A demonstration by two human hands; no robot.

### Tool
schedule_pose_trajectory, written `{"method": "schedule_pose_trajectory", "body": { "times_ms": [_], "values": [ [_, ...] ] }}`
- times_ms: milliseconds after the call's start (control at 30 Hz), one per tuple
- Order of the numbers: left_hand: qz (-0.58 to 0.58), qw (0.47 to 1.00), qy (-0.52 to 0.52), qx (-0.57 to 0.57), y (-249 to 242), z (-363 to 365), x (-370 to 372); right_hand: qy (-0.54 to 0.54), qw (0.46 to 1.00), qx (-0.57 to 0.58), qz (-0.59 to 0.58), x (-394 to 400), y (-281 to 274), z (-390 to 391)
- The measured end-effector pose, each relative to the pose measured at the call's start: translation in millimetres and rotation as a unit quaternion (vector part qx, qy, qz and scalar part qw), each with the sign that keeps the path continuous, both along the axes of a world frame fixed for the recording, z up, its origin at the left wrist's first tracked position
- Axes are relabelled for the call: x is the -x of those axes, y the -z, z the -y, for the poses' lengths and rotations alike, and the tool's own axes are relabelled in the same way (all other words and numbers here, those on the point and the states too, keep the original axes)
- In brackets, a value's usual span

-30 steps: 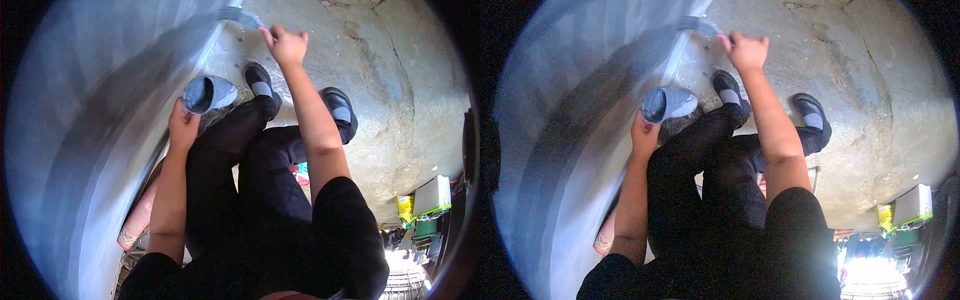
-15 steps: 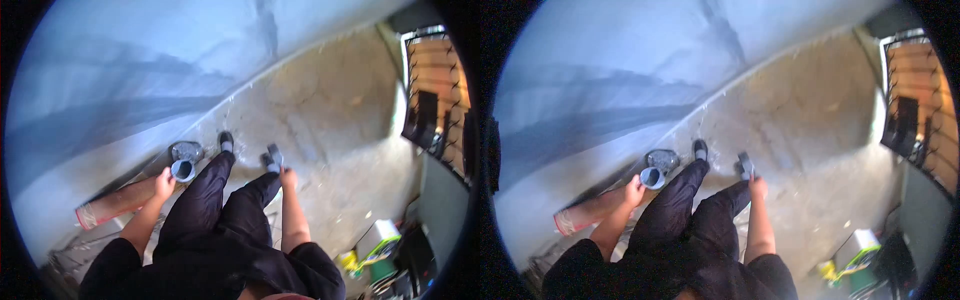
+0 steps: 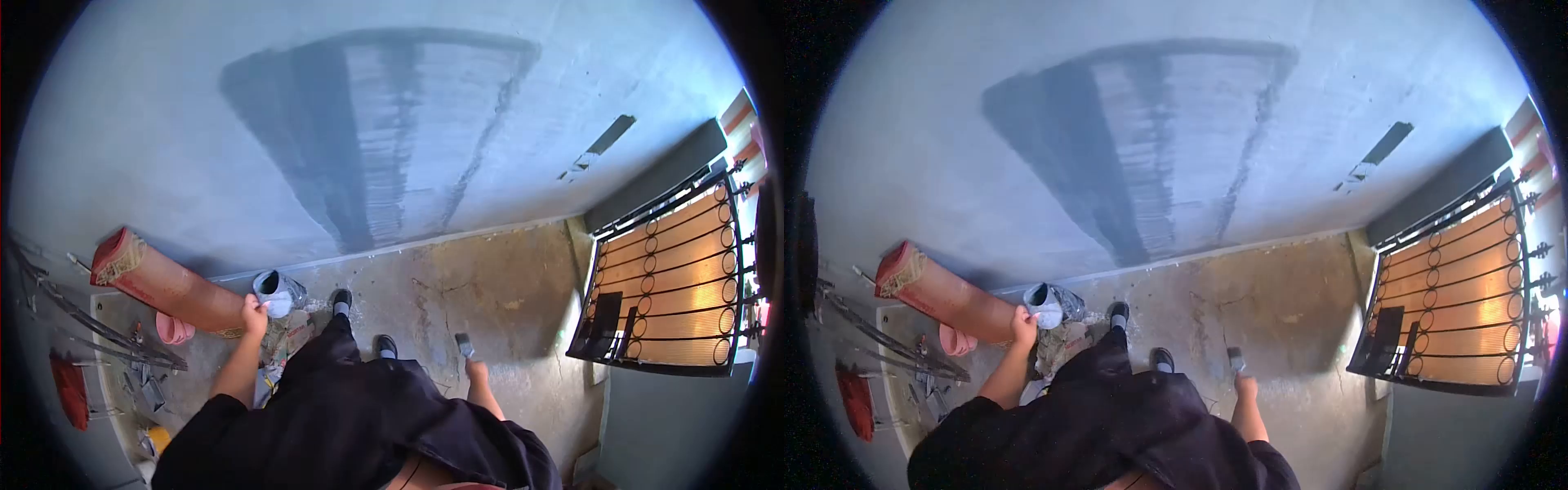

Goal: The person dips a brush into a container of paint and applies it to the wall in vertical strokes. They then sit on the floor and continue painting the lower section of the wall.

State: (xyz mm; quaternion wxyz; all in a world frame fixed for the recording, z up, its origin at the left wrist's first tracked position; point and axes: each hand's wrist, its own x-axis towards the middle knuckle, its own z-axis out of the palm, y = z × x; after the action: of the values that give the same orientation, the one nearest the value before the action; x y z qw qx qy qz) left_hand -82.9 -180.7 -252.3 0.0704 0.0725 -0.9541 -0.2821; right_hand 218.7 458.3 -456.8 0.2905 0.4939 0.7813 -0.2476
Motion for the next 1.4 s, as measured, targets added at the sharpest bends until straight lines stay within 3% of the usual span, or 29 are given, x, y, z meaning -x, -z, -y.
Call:
{"method": "schedule_pose_trajectory", "body": {
  "times_ms": [33, 100, 167, 300, 367, 433, 533, 633, 700, 767, 933, 1033, 1100, 1233, 1400],
  "values": [
    [-0.002, 0.999, -0.014, -0.031, -30, -29, -9, -0.052, 0.996, -0.046, -0.051, 19, -16, -6],
    [-0.01, 0.987, -0.022, -0.156, -47, -49, -16, -0.014, 0.978, -0.059, -0.199, 71, -65, -1],
    [-0.081, 0.978, 0.004, -0.194, -52, -59, -21, 0.002, 0.955, -0.057, -0.291, 126, -102, 8],
    [-0.163, 0.967, 0.0, -0.194, -101, -90, -23, -0.049, 0.895, 0.061, -0.44, 216, -204, 43],
    [-0.167, 0.968, -0.007, -0.187, -145, -106, -28, -0.122, 0.877, 0.087, -0.456, 249, -283, 70],
    [-0.2, 0.966, 0.018, -0.162, -175, -110, -30, -0.201, 0.834, 0.094, -0.505, 272, -316, 85],
    [-0.236, 0.96, 0.027, -0.145, -209, -114, -29, -0.221, 0.813, 0.132, -0.523, 275, -406, 118],
    [-0.264, 0.95, 0.046, -0.16, -229, -112, -22, -0.194, 0.776, 0.176, -0.574, 262, -457, 142],
    [-0.275, 0.945, 0.045, -0.171, -233, -108, -17, -0.195, 0.788, 0.146, -0.566, 250, -481, 142],
    [-0.217, 0.966, 0.052, -0.132, -258, -108, -11, -0.212, 0.771, 0.141, -0.584, 240, -509, 141],
    [-0.25, 0.96, 0.123, -0.035, -282, -97, 13, -0.28, 0.733, 0.145, -0.603, 241, -565, 159],
    [-0.243, 0.959, 0.148, 0.012, -291, -91, 20, -0.416, 0.663, 0.03, -0.621, 247, -587, 185],
    [-0.237, 0.958, 0.16, 0.03, -292, -88, 24, -0.445, 0.64, -0.003, -0.626, 249, -595, 208],
    [-0.248, 0.95, 0.183, 0.048, -286, -81, 24, -0.466, 0.645, -0.059, -0.602, 254, -595, 246],
    [-0.254, 0.943, 0.211, 0.045, -272, -71, 14, -0.484, 0.704, -0.081, -0.513, 261, -590, 276]
  ]
}}
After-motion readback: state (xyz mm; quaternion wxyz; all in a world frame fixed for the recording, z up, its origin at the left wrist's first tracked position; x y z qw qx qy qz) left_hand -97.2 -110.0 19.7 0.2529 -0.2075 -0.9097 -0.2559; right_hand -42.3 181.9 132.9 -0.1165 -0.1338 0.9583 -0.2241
